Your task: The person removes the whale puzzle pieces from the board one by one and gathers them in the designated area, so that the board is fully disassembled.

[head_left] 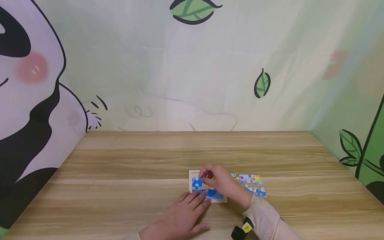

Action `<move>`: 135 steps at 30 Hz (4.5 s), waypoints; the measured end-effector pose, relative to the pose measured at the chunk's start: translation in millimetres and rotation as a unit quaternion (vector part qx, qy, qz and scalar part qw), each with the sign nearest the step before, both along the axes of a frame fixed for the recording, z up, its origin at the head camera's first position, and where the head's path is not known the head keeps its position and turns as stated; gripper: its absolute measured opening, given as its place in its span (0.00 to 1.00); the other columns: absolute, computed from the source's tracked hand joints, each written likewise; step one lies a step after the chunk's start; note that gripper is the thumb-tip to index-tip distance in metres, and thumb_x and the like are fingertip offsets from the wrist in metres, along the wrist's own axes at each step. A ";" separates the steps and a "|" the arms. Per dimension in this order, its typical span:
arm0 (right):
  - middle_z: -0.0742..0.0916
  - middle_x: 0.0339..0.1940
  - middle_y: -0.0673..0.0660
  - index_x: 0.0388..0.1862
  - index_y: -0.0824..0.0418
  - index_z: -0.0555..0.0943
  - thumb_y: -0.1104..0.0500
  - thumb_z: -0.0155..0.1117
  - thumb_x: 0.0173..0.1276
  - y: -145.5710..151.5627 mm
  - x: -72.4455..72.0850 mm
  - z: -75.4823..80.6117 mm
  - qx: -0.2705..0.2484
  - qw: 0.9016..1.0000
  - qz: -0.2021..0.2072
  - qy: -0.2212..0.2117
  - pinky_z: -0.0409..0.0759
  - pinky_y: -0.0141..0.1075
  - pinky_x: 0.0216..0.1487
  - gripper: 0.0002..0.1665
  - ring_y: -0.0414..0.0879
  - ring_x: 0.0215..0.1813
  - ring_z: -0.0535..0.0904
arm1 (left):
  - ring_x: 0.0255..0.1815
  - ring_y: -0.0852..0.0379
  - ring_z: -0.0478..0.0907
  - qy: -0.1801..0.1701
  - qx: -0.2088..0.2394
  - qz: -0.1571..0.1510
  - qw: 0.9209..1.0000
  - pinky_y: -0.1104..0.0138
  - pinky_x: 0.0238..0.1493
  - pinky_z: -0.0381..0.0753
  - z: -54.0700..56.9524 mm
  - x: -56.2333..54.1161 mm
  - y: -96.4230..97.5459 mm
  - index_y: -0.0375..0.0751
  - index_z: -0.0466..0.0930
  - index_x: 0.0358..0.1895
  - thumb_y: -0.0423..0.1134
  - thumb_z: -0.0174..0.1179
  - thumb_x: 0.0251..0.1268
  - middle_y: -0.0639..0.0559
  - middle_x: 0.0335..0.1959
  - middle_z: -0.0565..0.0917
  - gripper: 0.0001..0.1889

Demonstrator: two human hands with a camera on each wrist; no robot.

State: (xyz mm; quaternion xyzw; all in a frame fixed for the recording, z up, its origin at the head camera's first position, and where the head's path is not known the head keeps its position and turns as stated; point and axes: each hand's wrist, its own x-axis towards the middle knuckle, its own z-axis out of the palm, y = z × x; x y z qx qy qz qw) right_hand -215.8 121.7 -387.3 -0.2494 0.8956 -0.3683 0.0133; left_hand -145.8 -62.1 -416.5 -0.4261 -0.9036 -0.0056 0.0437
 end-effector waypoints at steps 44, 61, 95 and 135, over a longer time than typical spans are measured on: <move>0.81 0.28 0.54 0.37 0.66 0.80 0.66 0.61 0.66 83.5 4.7 22.8 0.000 0.999 0.008 -0.035 0.71 0.25 0.26 0.03 0.37 0.26 0.70 | 0.71 0.51 0.66 0.030 0.013 0.002 0.999 0.56 0.68 0.69 -2.0 -0.3 0.7 0.48 0.67 0.69 0.65 0.38 0.71 0.49 0.70 0.70 0.33; 0.81 0.25 0.53 0.37 0.67 0.80 0.66 0.61 0.66 99.5 9.6 14.6 0.014 0.997 0.010 -0.070 0.73 0.27 0.25 0.04 0.38 0.25 0.74 | 0.71 0.51 0.66 0.004 -0.023 0.022 1.000 0.55 0.69 0.69 7.7 -2.0 6.5 0.47 0.66 0.70 0.68 0.35 0.70 0.51 0.71 0.69 0.36; 0.79 0.24 0.50 0.30 0.62 0.80 0.64 0.65 0.63 89.3 13.2 5.4 0.080 0.993 -0.054 -0.073 0.69 0.27 0.26 0.03 0.39 0.26 0.70 | 0.68 0.53 0.68 0.041 -0.009 0.023 0.999 0.57 0.66 0.72 1.5 -3.2 6.8 0.45 0.70 0.67 0.67 0.37 0.70 0.51 0.67 0.72 0.36; 0.83 0.31 0.50 0.38 0.63 0.82 0.60 0.64 0.65 88.4 16.1 15.6 0.063 0.997 -0.051 -0.010 0.75 0.27 0.33 0.07 0.38 0.31 0.75 | 0.67 0.53 0.70 0.040 0.000 0.023 0.999 0.57 0.66 0.72 0.7 -4.2 10.0 0.46 0.71 0.66 0.66 0.37 0.71 0.53 0.66 0.74 0.34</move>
